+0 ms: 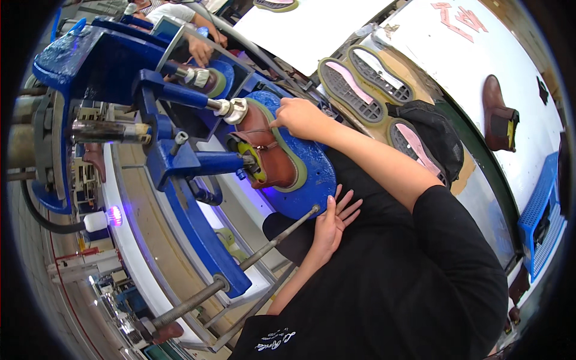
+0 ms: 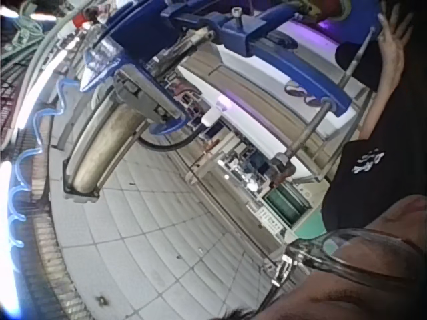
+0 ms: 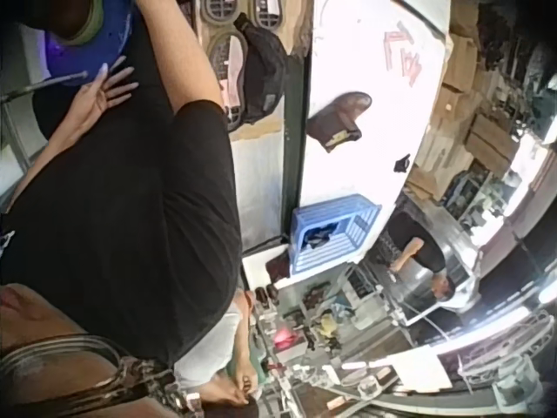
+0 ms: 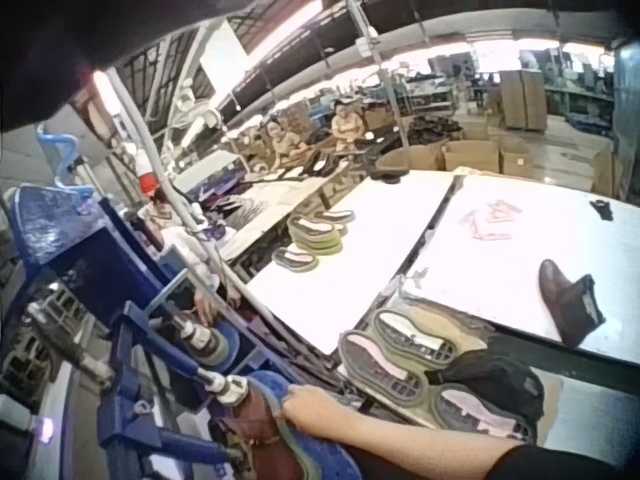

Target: The person attaches boot uppers to soles by aligning them on a pressing machine fixture, clamping the boots down, and pressing the edges along the soles by hand.

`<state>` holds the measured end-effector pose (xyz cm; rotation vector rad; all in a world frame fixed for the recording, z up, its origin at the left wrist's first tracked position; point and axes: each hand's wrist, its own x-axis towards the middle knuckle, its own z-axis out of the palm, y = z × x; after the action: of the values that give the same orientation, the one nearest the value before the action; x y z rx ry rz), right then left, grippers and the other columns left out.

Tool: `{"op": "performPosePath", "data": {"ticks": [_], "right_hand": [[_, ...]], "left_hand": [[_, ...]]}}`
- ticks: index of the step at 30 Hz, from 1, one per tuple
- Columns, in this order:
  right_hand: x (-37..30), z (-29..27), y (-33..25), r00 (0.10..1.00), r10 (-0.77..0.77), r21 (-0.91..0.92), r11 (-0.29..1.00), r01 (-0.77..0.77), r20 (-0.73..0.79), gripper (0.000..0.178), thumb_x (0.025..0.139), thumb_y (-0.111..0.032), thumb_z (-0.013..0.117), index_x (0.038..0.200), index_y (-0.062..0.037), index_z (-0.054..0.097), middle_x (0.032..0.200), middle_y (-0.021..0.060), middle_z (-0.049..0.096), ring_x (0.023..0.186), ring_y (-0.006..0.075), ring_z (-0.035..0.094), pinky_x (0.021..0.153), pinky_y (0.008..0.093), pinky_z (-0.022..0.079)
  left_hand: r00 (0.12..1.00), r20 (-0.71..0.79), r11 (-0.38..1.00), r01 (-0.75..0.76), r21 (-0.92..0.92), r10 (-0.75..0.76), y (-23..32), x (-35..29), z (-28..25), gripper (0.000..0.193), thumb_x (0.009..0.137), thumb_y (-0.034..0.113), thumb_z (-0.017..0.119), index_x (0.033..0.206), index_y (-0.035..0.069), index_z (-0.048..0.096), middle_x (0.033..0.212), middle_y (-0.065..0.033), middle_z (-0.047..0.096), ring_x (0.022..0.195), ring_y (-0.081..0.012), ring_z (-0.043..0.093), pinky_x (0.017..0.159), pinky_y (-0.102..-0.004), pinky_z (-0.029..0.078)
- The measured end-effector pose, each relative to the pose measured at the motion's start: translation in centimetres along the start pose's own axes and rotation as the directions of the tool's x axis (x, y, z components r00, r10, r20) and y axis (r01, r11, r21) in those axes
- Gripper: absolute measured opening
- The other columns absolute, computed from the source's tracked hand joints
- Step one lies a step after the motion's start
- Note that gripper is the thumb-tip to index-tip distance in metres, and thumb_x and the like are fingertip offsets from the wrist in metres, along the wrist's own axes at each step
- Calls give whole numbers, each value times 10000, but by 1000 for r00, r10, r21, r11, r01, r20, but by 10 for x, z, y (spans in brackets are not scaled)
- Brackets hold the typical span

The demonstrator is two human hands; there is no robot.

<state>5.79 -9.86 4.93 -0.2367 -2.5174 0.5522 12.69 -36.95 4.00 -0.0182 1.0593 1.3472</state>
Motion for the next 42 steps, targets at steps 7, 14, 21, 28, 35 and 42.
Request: {"op": "performPosePath", "data": {"ticks": [7, 14, 21, 28, 35, 42], "right_hand": [[-12, -12, -14, 997, -46, 18, 999, 47, -57, 322, 741, -67, 673, 996, -183, 833, 813, 72, 712, 914, 292, 657, 790, 413, 559], [-38, -27, -29, 998, -60, 36, 998, 59, 22, 392, 693, -64, 677, 1038, -172, 829, 825, 25, 709, 881, 269, 611, 781, 395, 542], [-79, -38, -62, 998, 62, 70, 996, -63, 6, 383, 713, -44, 666, 1055, -121, 819, 885, 35, 730, 884, 266, 632, 772, 385, 548], [-61, -33, -50, 986, 161, 123, 980, -155, -37, 409, 717, -17, 664, 1070, -153, 817, 916, 75, 739, 906, 297, 696, 751, 417, 573], [-24, -15, -24, 960, 265, 43, 964, -263, -85, 334, 758, -54, 666, 1035, -150, 825, 879, 141, 744, 895, 331, 720, 718, 454, 578], [-12, 14, -13, 944, 224, 117, 973, -201, -243, 131, 800, -167, 706, 770, -59, 775, 763, 217, 713, 749, 399, 719, 650, 482, 577]], "left_hand": [[997, 60, 994, 44, 97, -50, 8, -1, -7, 617, 1122, 475, 336, 1643, 160, 238, 1567, -181, 472, 1322, -348, 594, 1120, -440, 472], [996, 70, 994, 44, 98, -51, 7, 0, -12, 606, 1119, 476, 343, 1634, 166, 266, 1538, -178, 508, 1300, -342, 612, 1107, -438, 486], [995, 77, 993, 54, 109, -62, 8, -1, -13, 600, 1116, 477, 346, 1623, 162, 292, 1527, -175, 522, 1295, -341, 615, 1110, -442, 482], [995, 75, 988, 59, 146, -71, 11, -8, -20, 603, 1114, 490, 340, 1588, 116, 363, 1514, -193, 531, 1287, -351, 618, 1121, -457, 469], [1000, -15, 982, 22, 189, -20, 12, -25, -44, 583, 1133, 414, 350, 1507, -28, 422, 1483, -245, 541, 1280, -392, 615, 1107, -490, 479], [989, -108, 954, -64, 292, 99, 10, -25, -47, 432, 1109, 318, 490, 1234, -66, 642, 1321, -227, 661, 1122, -342, 709, 997, -441, 563]]}}
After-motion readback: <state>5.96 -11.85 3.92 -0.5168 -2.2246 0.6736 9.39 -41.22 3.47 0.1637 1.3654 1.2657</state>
